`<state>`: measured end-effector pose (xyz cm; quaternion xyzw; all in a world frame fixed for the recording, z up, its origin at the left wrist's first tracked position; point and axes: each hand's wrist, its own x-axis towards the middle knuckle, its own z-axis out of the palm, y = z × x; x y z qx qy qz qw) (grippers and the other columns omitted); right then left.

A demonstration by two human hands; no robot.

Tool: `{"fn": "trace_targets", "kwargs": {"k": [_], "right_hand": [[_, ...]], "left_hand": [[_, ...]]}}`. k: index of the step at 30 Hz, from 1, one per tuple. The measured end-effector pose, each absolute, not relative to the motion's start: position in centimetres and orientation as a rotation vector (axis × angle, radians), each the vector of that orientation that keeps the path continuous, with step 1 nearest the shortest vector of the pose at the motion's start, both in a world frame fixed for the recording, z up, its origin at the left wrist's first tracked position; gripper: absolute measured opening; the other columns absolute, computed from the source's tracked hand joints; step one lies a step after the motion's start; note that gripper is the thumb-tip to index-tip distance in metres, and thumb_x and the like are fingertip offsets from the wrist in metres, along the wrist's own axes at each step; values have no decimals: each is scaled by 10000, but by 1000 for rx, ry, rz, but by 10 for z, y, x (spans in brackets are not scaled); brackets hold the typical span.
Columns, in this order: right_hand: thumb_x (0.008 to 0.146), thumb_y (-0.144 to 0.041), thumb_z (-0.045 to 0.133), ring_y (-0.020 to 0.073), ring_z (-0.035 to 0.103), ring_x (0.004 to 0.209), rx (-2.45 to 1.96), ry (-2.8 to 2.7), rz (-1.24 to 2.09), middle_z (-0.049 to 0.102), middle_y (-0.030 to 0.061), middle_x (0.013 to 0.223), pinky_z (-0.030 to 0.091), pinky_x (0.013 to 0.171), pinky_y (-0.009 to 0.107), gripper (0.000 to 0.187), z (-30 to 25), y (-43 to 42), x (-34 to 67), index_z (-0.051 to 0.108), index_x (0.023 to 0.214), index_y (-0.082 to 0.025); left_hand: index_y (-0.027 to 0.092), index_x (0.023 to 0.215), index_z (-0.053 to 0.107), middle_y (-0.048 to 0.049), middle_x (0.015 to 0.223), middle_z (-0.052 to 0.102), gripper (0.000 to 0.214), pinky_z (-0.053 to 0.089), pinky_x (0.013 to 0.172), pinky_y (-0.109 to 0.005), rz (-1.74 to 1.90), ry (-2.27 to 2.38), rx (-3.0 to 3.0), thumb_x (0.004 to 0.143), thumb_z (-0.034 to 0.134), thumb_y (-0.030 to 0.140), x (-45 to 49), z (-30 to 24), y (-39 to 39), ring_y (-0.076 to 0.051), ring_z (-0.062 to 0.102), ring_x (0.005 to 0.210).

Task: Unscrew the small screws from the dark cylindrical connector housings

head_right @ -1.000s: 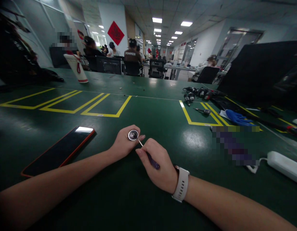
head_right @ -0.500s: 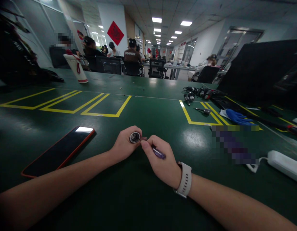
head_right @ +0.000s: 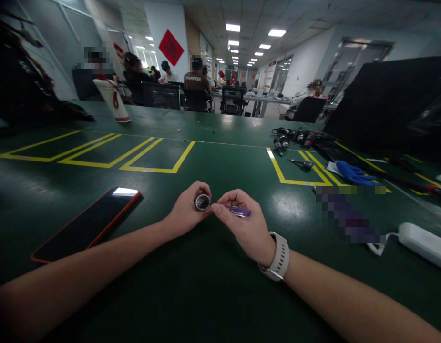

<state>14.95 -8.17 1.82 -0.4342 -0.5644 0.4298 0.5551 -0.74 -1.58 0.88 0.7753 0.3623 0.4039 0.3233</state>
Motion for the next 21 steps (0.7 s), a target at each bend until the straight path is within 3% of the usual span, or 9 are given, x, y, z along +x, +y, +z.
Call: {"fn": "trace_targets", "kwargs": {"k": [7, 13, 21], "right_hand": [[858, -232, 542, 109, 483, 562, -1003, -1643, 525, 552, -16, 652, 368, 525, 268, 116, 33, -88, 157, 578, 749, -216], [872, -185, 513, 132, 498, 611, -957, -1903, 293, 541, -4, 675, 393, 577, 298, 115, 39, -89, 159, 531, 764, -221], [855, -185, 524, 160, 504, 700, -934, -2086, 136, 572, 11, 677, 372, 662, 327, 112, 45, -88, 157, 543, 745, -186]], "left_hand": [[161, 790, 587, -14, 799, 578, 253, 434, 675, -289, 1012, 789, 2064, 641, 742, 295, -9, 5, -11, -157, 538, 751], [158, 817, 556, 11, 739, 547, 202, 407, 608, -259, 909, 726, 2037, 707, 671, 282, -8, 8, -12, -128, 498, 658], [151, 681, 531, 46, 609, 488, 186, 332, 533, -226, 805, 795, 2189, 695, 655, 289, -7, 6, -15, -95, 432, 562]]}}
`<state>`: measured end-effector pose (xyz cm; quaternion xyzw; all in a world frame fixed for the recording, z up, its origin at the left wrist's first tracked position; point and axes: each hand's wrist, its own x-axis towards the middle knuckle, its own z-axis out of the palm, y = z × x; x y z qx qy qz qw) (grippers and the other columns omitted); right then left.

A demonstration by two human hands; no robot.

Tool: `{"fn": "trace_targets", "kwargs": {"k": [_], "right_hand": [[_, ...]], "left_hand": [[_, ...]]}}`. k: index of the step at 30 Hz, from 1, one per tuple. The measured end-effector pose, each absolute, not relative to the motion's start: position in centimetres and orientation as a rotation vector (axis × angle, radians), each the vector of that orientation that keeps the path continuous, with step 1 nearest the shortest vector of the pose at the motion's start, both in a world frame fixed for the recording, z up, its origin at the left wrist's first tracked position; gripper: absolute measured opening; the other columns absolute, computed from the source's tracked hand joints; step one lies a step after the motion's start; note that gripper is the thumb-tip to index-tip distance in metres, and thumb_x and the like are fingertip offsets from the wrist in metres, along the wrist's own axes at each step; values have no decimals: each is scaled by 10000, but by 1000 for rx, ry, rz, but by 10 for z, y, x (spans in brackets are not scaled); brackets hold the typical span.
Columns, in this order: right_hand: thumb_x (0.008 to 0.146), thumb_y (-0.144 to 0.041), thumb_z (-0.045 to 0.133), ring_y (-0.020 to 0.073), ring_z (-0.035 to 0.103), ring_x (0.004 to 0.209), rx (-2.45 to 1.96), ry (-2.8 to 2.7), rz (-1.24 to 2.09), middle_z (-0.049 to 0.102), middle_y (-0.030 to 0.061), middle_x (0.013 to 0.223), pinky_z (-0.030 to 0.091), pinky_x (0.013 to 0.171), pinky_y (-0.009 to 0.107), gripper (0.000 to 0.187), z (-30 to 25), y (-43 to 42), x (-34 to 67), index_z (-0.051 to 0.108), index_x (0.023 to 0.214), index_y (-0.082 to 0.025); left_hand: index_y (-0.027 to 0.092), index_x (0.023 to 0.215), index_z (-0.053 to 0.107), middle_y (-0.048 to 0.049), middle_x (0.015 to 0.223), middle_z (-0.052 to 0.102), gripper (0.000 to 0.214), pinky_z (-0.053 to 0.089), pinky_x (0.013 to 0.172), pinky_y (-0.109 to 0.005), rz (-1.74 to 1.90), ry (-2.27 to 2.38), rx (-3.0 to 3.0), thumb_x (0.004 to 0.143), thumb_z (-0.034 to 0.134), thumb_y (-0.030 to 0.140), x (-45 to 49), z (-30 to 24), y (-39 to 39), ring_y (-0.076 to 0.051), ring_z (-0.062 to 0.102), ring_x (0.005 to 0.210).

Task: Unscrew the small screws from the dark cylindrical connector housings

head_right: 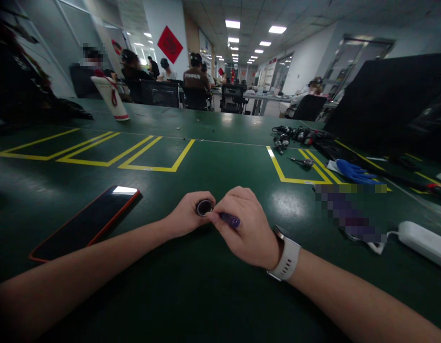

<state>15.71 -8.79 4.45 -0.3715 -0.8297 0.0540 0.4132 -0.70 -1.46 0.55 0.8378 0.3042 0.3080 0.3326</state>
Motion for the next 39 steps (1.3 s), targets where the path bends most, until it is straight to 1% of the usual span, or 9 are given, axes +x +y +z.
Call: {"fn": "trace_targets", "kwargs": {"k": [4, 7, 9, 14, 18, 22, 29, 34, 39], "right_hand": [[849, -177, 536, 147, 502, 695, -991, -2109, 84, 558, -1, 665, 352, 724, 345, 127, 46, -88, 155, 537, 722, -172], [853, -195, 540, 131, 498, 657, -1049, -2029, 144, 545, -19, 642, 356, 769, 357, 159, 43, -87, 155, 532, 694, -181], [861, -226, 535, 133, 515, 663, -1100, -1888, 252, 550, -21, 631, 370, 775, 356, 190, 39, -85, 155, 540, 674, -188], [854, -328, 555, 131, 551, 634, -1129, -1475, 746, 591, -10, 638, 420, 640, 298, 207, 27, -78, 154, 575, 699, -190], [843, -326, 576, 112, 552, 640, -1046, -1259, 902, 591, -27, 628, 428, 668, 279, 186, 21, -74, 150, 582, 714, -192], [848, -322, 571, 104, 544, 632, -1024, -1196, 914, 581, -35, 620, 426, 666, 272, 182, 20, -74, 149, 579, 716, -196], [848, -281, 569, 106, 536, 627, -1111, -1543, 664, 583, -20, 656, 411, 609, 263, 162, 27, -83, 152, 586, 718, -186], [853, -318, 563, 110, 535, 624, -1088, -1352, 841, 577, -28, 622, 409, 647, 277, 208, 25, -77, 152, 575, 689, -191], [831, -318, 588, 111, 527, 640, -1040, -1081, 1019, 569, -30, 624, 397, 696, 291, 196, 22, -74, 147, 573, 686, -187]], "left_hand": [[152, 674, 550, 41, 604, 524, 148, 351, 599, -250, 782, 817, 2330, 719, 628, 270, -6, 7, -17, -109, 482, 588], [155, 677, 553, 35, 615, 541, 111, 365, 623, -262, 774, 843, 2364, 730, 608, 235, -6, 7, -17, -118, 502, 605], [156, 673, 548, 33, 620, 541, 107, 370, 614, -258, 787, 848, 2350, 735, 603, 223, -6, 6, -17, -117, 502, 600], [155, 678, 531, 34, 641, 527, 117, 384, 587, -235, 907, 824, 2229, 724, 621, 216, -8, 2, -14, -106, 497, 600], [152, 691, 527, 32, 654, 526, 115, 399, 576, -229, 937, 808, 2124, 717, 627, 204, -9, 2, -13, -102, 500, 599], [152, 695, 529, 31, 654, 527, 118, 406, 575, -230, 951, 812, 2093, 717, 631, 207, -8, 3, -14, -101, 500, 595], [156, 663, 537, 30, 628, 537, 124, 383, 594, -246, 946, 872, 2280, 728, 621, 219, -8, 2, -15, -111, 502, 598], [156, 667, 540, 26, 640, 549, 110, 392, 598, -246, 940, 849, 2263, 712, 630, 201, -8, 6, -17, -114, 515, 611], [151, 672, 531, 31, 639, 527, 121, 404, 568, -226, 943, 804, 2082, 703, 637, 201, -7, 8, -18, -100, 498, 591]]}}
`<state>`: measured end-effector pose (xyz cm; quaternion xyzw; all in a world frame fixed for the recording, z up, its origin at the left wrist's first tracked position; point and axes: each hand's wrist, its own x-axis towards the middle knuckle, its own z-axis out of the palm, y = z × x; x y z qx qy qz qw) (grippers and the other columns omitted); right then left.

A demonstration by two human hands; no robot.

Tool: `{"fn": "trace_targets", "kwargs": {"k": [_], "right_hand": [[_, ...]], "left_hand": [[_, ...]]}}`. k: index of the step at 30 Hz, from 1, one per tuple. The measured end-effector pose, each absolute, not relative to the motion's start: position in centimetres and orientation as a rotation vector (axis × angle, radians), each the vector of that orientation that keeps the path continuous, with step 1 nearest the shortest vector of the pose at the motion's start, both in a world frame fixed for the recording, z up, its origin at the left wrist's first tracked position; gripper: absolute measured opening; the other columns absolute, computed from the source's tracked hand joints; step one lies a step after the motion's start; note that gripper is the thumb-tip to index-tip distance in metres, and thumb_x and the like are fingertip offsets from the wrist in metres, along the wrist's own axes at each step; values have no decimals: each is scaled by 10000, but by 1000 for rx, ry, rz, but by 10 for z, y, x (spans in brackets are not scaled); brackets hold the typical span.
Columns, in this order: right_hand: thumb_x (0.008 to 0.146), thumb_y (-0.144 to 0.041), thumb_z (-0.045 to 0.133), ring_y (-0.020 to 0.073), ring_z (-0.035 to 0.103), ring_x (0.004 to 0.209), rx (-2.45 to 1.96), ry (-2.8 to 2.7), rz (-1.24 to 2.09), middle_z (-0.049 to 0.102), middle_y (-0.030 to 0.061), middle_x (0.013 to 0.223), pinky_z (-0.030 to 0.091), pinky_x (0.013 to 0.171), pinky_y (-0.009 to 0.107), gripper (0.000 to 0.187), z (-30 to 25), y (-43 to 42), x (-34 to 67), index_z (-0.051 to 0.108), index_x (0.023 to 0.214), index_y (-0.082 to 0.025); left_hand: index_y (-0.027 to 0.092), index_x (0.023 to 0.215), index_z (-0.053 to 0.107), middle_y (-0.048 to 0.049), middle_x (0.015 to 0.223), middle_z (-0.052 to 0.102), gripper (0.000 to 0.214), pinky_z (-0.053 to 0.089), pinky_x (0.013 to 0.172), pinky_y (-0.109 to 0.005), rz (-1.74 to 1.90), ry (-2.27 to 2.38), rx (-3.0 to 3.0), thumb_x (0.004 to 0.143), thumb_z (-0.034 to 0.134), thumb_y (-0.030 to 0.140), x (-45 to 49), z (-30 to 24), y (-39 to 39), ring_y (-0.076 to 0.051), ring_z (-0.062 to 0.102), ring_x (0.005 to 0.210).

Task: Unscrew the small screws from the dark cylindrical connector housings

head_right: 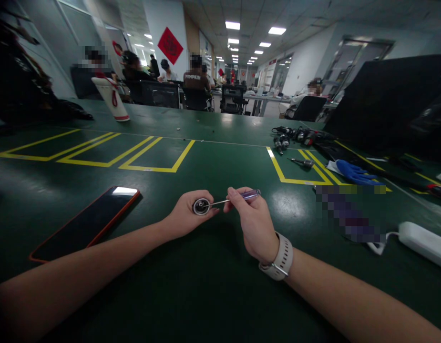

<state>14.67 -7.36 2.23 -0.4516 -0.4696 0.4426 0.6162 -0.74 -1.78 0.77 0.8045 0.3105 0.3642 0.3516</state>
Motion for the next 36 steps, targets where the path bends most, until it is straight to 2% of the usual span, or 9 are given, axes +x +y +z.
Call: {"fn": "trace_targets", "kwargs": {"k": [4, 12, 16, 29, 36], "right_hand": [[829, -337, 586, 119, 535, 667, -1027, -1070, 1019, 576, -24, 653, 407, 715, 301, 192, 21, -75, 145, 575, 710, -187], [859, -279, 553, 110, 538, 620, -1115, -1547, 637, 591, -14, 666, 424, 588, 258, 147, 30, -84, 153, 582, 743, -193], [863, -244, 540, 110, 538, 632, -1065, -1620, 552, 585, -9, 695, 433, 586, 256, 117, 31, -88, 153, 582, 764, -196], [852, -253, 555, 120, 518, 617, -1119, -1677, 397, 558, -8, 666, 407, 562, 270, 145, 32, -87, 153, 584, 722, -195], [871, -231, 529, 121, 527, 650, -1015, -1652, 439, 561, -8, 698, 415, 600, 280, 122, 32, -90, 155, 568, 760, -204]], "left_hand": [[146, 679, 522, 33, 635, 512, 150, 398, 537, -211, 946, 822, 1977, 695, 651, 222, -7, 6, -17, -91, 482, 577], [150, 678, 523, 33, 632, 512, 154, 386, 536, -217, 944, 837, 2026, 716, 645, 235, -8, 1, -15, -93, 470, 573], [152, 672, 518, 35, 620, 509, 160, 381, 532, -216, 938, 820, 2022, 729, 633, 247, -8, 0, -14, -91, 461, 563], [149, 675, 504, 36, 625, 494, 223, 371, 509, -210, 962, 752, 1920, 700, 674, 291, -6, 2, -16, -84, 450, 553], [155, 678, 506, 41, 616, 492, 210, 370, 506, -205, 951, 774, 1956, 707, 667, 286, -7, 3, -17, -82, 446, 547]]}}
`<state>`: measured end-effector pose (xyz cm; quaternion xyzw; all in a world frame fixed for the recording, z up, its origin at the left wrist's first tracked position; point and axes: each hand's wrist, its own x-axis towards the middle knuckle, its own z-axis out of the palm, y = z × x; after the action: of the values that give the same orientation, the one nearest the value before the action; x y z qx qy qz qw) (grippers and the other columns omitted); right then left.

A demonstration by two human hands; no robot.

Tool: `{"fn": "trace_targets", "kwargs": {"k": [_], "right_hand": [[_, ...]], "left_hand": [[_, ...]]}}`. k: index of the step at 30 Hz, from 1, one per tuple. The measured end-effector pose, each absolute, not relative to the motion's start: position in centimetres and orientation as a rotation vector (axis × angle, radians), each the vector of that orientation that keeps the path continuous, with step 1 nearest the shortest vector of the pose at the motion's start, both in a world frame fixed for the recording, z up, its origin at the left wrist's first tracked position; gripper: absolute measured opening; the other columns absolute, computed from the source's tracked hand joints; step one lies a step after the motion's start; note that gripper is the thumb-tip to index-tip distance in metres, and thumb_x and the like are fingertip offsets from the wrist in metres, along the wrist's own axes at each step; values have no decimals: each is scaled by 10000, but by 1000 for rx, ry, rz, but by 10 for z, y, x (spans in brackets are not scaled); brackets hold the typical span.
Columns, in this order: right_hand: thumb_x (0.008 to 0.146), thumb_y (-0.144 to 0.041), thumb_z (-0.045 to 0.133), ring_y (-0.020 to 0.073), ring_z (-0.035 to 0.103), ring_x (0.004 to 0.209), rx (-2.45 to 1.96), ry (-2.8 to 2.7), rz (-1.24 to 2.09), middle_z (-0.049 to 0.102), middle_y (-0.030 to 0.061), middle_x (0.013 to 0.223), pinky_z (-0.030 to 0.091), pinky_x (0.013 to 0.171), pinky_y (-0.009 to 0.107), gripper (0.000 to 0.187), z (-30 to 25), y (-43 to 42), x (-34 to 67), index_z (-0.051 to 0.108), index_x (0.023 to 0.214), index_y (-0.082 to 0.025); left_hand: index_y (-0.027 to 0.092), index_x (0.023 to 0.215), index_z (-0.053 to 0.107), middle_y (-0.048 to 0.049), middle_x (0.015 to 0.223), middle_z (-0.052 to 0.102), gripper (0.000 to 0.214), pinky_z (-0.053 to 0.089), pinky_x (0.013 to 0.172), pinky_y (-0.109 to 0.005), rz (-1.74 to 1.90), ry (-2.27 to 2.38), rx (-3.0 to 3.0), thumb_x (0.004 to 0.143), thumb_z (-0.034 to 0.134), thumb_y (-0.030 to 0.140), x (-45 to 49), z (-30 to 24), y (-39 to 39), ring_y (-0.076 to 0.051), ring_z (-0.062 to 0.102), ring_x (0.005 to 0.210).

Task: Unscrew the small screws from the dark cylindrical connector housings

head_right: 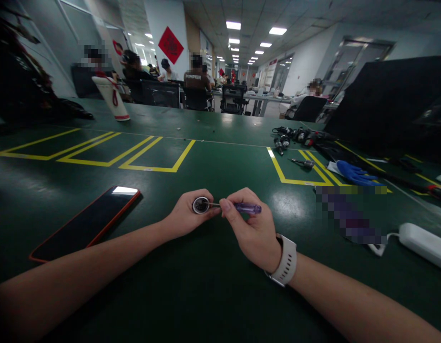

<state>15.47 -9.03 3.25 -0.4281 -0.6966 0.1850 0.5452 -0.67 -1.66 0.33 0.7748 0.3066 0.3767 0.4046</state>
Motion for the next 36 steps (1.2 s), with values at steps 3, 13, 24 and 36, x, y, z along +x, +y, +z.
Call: {"fn": "trace_targets", "kwargs": {"k": [3, 13, 24, 36], "right_hand": [[871, -234, 526, 126, 530, 667, -997, -1724, 470, 561, -3, 712, 418, 604, 283, 128, 32, -90, 154, 572, 757, -203], [856, -231, 543, 132, 529, 659, -1078, -1726, 385, 562, 2, 699, 411, 595, 286, 132, 34, -89, 154, 581, 734, -201], [857, -212, 541, 133, 532, 665, -1031, -1728, 383, 564, -3, 701, 413, 596, 288, 118, 34, -90, 154, 581, 746, -208], [852, -188, 548, 132, 517, 665, -1028, -1758, 290, 551, -4, 682, 402, 628, 300, 128, 35, -90, 154, 569, 726, -192]], "left_hand": [[153, 661, 505, 36, 609, 492, 215, 369, 509, -210, 964, 770, 1998, 711, 657, 296, -7, 5, -17, -86, 449, 548], [150, 673, 516, 33, 622, 501, 203, 371, 524, -215, 986, 763, 2018, 713, 659, 288, -7, 3, -16, -89, 452, 558], [152, 670, 517, 32, 614, 505, 207, 373, 518, -215, 975, 773, 2003, 701, 665, 294, -6, 4, -17, -91, 455, 558], [152, 675, 506, 35, 608, 494, 231, 361, 494, -207, 979, 762, 1943, 710, 661, 320, -6, 5, -18, -86, 441, 542]]}}
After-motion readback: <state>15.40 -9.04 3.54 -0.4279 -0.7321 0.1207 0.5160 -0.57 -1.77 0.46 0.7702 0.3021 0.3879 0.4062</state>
